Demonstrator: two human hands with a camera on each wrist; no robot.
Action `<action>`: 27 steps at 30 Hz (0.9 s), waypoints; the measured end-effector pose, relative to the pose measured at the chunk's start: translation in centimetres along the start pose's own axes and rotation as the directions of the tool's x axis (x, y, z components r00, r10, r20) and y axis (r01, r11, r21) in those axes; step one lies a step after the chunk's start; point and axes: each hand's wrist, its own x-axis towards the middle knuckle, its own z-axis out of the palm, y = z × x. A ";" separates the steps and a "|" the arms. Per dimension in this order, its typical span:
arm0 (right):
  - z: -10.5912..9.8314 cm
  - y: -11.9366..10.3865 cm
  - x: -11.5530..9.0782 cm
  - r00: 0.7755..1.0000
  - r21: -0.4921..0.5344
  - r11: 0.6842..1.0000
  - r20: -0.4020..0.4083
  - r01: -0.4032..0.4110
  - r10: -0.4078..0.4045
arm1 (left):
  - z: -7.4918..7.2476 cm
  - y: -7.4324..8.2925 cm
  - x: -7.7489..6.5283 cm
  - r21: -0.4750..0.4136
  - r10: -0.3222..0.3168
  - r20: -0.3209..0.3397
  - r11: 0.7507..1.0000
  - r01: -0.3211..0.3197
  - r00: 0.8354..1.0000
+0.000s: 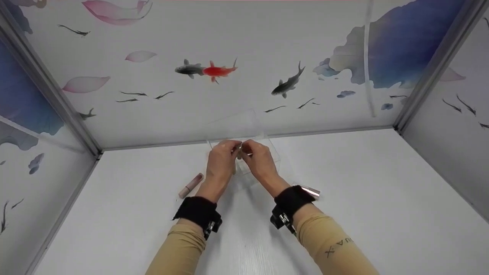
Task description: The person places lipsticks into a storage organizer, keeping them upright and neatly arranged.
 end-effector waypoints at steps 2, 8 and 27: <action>0.1 0.2 0.1 1.000 -0.005 1.000 0.005 -0.008 0.008 | 0.3 -0.1 0.0 0.004 0.008 -0.006 1.000 -0.008 1.000; 0.2 0.5 0.1 1.000 -0.009 1.000 -0.002 0.000 0.000 | 0.9 -0.4 -0.1 0.043 0.029 0.004 0.999 -0.029 1.000; 1.2 1.3 -0.1 0.999 -0.075 0.997 0.005 -0.032 0.032 | 3.2 -1.5 -0.1 0.103 0.040 0.005 0.994 -0.041 0.999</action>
